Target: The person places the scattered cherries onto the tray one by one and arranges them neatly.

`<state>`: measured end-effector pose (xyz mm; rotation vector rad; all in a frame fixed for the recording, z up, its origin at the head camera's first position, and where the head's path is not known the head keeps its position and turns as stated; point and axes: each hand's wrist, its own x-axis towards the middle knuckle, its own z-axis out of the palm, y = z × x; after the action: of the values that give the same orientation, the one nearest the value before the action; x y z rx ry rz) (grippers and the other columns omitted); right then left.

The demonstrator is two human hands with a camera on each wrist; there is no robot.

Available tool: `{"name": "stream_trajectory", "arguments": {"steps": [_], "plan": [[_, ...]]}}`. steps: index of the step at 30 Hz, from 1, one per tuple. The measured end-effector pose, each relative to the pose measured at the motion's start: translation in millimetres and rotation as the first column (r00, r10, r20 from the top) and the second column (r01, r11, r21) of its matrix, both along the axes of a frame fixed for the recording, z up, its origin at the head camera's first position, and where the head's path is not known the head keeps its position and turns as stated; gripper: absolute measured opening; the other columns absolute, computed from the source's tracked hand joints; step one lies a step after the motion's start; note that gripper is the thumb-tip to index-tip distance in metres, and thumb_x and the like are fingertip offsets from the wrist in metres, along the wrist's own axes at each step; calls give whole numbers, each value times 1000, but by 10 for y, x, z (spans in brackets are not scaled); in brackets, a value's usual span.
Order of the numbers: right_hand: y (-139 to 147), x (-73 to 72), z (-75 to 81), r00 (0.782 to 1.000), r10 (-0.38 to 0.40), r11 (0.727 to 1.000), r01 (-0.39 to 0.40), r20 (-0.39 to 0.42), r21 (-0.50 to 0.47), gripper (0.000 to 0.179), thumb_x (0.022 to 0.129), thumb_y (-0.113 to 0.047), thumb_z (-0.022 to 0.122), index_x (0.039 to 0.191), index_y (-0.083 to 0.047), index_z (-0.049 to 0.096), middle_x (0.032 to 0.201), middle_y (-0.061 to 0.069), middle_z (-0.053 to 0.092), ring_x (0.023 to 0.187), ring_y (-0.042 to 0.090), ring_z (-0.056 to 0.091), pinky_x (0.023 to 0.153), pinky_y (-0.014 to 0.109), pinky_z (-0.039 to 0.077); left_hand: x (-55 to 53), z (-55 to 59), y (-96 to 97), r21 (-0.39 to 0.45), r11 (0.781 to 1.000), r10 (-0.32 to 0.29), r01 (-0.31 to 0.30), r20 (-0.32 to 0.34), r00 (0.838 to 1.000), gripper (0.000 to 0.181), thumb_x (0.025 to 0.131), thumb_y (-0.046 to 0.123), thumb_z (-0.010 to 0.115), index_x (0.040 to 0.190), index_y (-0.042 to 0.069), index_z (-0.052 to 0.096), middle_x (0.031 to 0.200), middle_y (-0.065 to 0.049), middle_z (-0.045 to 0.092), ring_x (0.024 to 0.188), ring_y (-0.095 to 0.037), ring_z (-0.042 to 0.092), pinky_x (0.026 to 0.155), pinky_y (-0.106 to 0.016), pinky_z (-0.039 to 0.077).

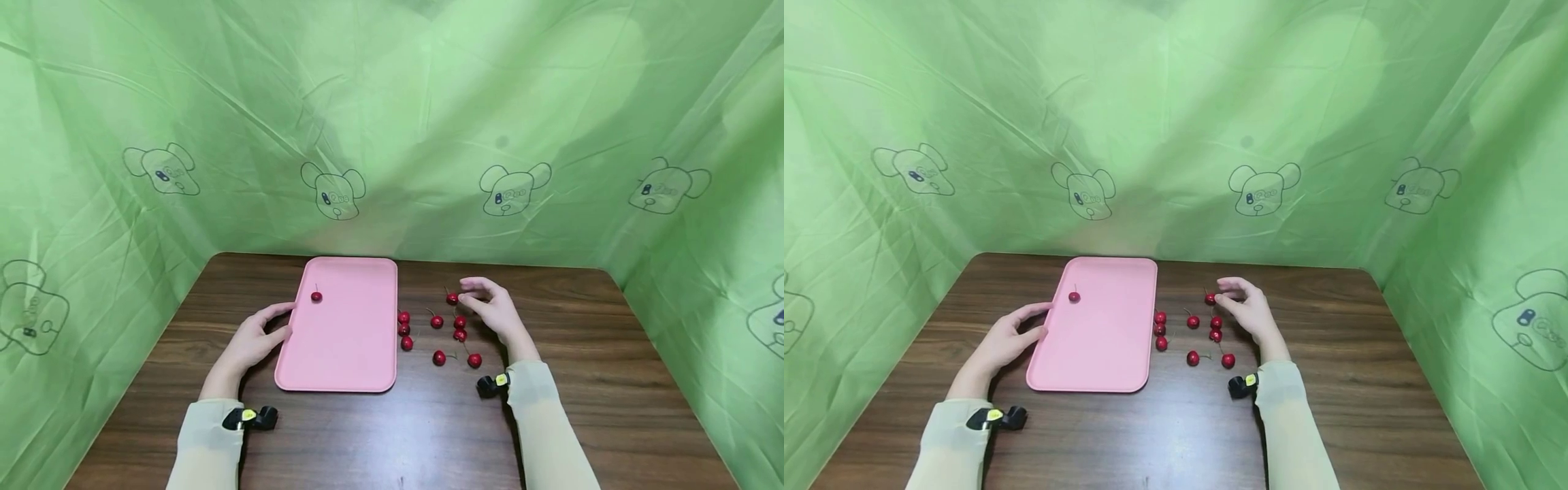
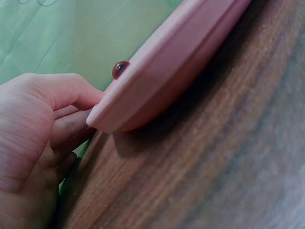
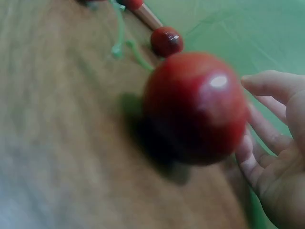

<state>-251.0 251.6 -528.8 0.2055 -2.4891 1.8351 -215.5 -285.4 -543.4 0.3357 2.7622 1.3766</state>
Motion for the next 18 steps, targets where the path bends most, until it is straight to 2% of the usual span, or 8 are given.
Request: {"name": "stream_trajectory", "arguments": {"steps": [8,12,18], "plan": [[-29,-31,-83,999,47,996,-48,16,73,47,103,-7,75,147,4,63,144,27,66,127,44,65,92,25,51,27,-1,0,-2,1000,10,-10,4,1000,51,103,12,73,153,11,63,153,-16,64,149,-37,50,122,-57,36],[-17,-26,-93,998,61,991,-63,25,119,47,102,-11,78,146,-1,66,142,21,69,125,40,66,96,29,50,25,0,11,7,1000,4,-4,6,1000,51,103,11,73,153,10,62,153,-16,64,149,-37,50,122,-54,36],[-29,-26,-119,998,58,990,-61,29,128,51,100,-10,81,148,-2,65,144,21,69,118,38,65,93,31,50,6,0,13,13,1000,1,-2,4,1000,51,103,11,73,153,9,63,153,-16,64,149,-37,51,121,-53,37]]}}
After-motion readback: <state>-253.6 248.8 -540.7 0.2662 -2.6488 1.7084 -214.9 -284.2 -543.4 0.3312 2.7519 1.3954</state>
